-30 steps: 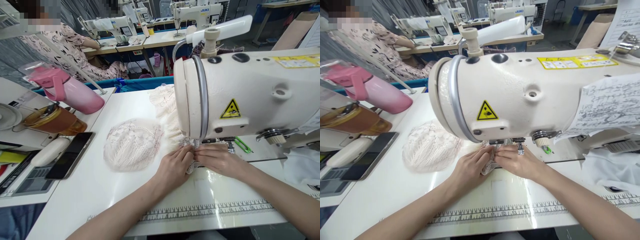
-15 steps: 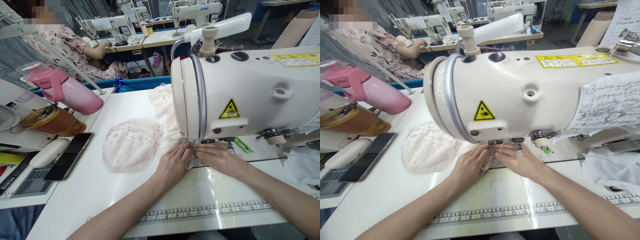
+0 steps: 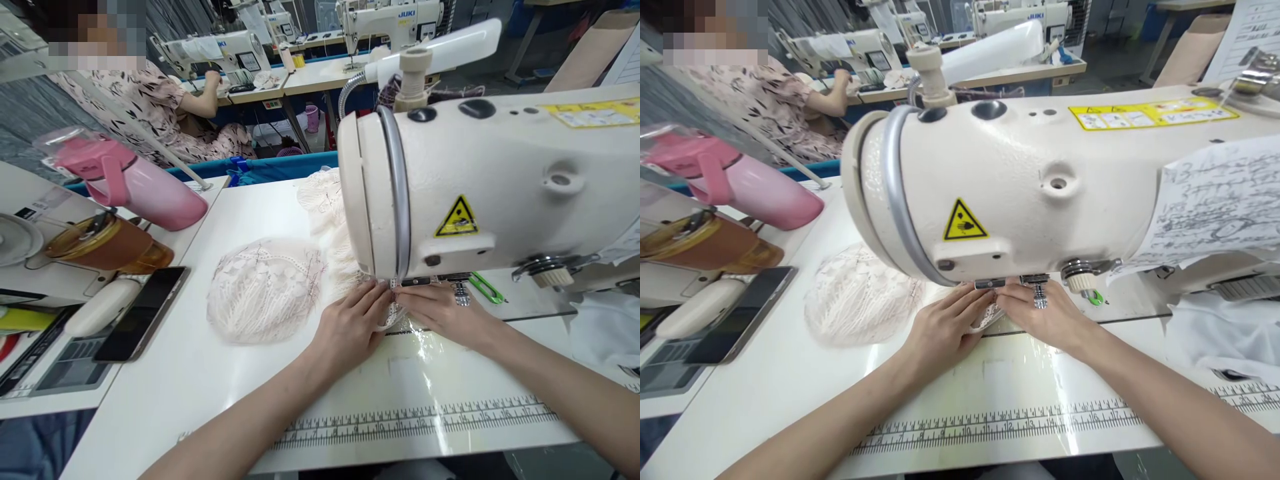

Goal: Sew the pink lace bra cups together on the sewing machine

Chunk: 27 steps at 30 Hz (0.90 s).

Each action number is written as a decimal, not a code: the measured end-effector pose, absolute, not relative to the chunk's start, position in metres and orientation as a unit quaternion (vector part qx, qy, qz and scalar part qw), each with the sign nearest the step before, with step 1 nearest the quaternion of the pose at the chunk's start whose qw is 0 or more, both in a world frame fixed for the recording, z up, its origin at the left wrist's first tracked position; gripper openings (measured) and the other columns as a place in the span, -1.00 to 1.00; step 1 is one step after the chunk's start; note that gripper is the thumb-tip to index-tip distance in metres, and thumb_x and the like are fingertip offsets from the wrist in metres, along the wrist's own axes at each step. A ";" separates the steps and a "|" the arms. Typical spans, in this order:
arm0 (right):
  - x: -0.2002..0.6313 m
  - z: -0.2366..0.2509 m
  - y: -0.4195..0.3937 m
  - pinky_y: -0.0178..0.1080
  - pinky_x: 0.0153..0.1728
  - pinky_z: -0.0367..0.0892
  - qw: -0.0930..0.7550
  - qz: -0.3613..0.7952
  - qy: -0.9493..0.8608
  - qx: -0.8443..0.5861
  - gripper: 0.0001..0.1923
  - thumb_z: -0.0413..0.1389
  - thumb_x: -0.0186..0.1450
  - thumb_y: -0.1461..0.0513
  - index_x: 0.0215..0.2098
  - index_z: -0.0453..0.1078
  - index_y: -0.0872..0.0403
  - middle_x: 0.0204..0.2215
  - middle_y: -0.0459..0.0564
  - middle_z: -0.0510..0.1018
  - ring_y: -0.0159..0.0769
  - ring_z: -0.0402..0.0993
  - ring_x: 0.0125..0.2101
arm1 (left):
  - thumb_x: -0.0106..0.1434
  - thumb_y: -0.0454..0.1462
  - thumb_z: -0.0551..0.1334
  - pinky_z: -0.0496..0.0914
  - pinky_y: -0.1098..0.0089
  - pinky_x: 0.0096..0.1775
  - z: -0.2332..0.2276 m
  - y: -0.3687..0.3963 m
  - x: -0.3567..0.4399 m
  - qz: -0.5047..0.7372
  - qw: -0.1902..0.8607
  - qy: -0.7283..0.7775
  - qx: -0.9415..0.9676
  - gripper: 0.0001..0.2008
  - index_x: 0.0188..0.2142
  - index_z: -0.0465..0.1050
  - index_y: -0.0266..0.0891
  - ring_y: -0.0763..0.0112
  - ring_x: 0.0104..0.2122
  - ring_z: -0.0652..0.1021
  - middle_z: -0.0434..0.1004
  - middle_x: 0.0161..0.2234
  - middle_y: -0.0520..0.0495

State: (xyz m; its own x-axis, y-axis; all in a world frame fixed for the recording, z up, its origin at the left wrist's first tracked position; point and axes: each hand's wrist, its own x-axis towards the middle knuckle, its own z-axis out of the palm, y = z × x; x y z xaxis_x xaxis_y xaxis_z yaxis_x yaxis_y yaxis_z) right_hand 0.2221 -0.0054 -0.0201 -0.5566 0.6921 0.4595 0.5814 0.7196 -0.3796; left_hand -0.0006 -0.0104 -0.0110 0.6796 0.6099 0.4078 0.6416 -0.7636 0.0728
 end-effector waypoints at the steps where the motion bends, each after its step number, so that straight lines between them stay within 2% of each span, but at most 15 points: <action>1: 0.222 -0.019 -0.006 -0.30 -0.28 0.47 0.301 0.114 -0.868 -0.378 -0.75 -0.03 0.37 0.28 -0.19 0.49 -0.02 -0.26 -0.09 0.60 -0.33 0.53 -0.25 | 0.22 -0.38 0.12 0.49 0.19 0.01 -0.011 -0.010 -0.001 -0.208 0.034 -0.340 -0.916 -0.59 0.07 0.39 -0.33 0.17 0.09 0.46 0.47 0.07 -0.12; 4: 0.222 -0.014 -0.007 -0.31 -0.38 0.44 0.291 0.154 -0.846 -0.419 -0.76 -0.02 0.37 0.22 -0.23 0.50 -0.02 -0.37 -0.10 0.59 -0.32 0.52 -0.34 | 0.22 -0.35 0.13 0.48 0.16 0.02 -0.013 -0.010 -0.001 -0.203 0.026 -0.341 -0.918 -0.58 0.08 0.39 -0.33 0.14 0.09 0.46 0.46 0.08 -0.13; 8: 0.219 -0.007 -0.007 -0.30 -0.42 0.42 0.294 0.126 -0.844 -0.431 -0.71 -0.08 0.39 0.22 -0.28 0.49 -0.01 -0.46 -0.12 0.56 -0.35 0.46 -0.46 | 0.23 -0.33 0.14 0.49 0.15 0.00 -0.012 -0.009 0.000 -0.195 0.021 -0.339 -0.920 -0.57 0.09 0.38 -0.34 0.11 0.11 0.44 0.44 0.09 -0.16; 13: 0.219 -0.003 -0.006 -0.26 -0.48 0.38 0.306 0.054 -0.863 -0.399 -0.65 -0.17 0.40 0.28 -0.21 0.46 -0.05 -0.42 -0.12 0.56 -0.34 0.44 -0.46 | 0.28 -0.31 0.11 0.45 0.14 0.05 -0.010 -0.008 0.002 -0.200 0.019 -0.331 -0.922 -0.60 0.10 0.38 -0.32 0.14 0.11 0.44 0.44 0.10 -0.16; 22: 0.225 -0.026 -0.003 -0.20 -0.28 0.49 0.338 0.086 -0.844 -0.407 -0.68 -0.14 0.40 0.28 -0.12 0.44 -0.08 -0.37 -0.10 0.57 -0.30 0.51 -0.35 | 0.29 -0.30 0.11 0.46 0.13 0.05 -0.012 -0.005 0.002 -0.195 0.018 -0.339 -0.920 -0.58 0.13 0.35 -0.33 0.11 0.13 0.42 0.43 0.10 -0.17; 27: 0.224 -0.038 -0.004 -0.22 -0.23 0.47 0.310 0.015 -0.859 -0.407 -0.67 -0.11 0.40 0.30 -0.05 0.43 -0.10 -0.26 -0.13 0.59 -0.31 0.52 -0.28 | 0.32 -0.42 0.05 0.43 0.22 0.09 -0.014 -0.004 0.001 -0.217 0.032 -0.278 -0.935 -0.65 0.07 0.36 -0.37 0.27 0.09 0.47 0.47 0.07 -0.16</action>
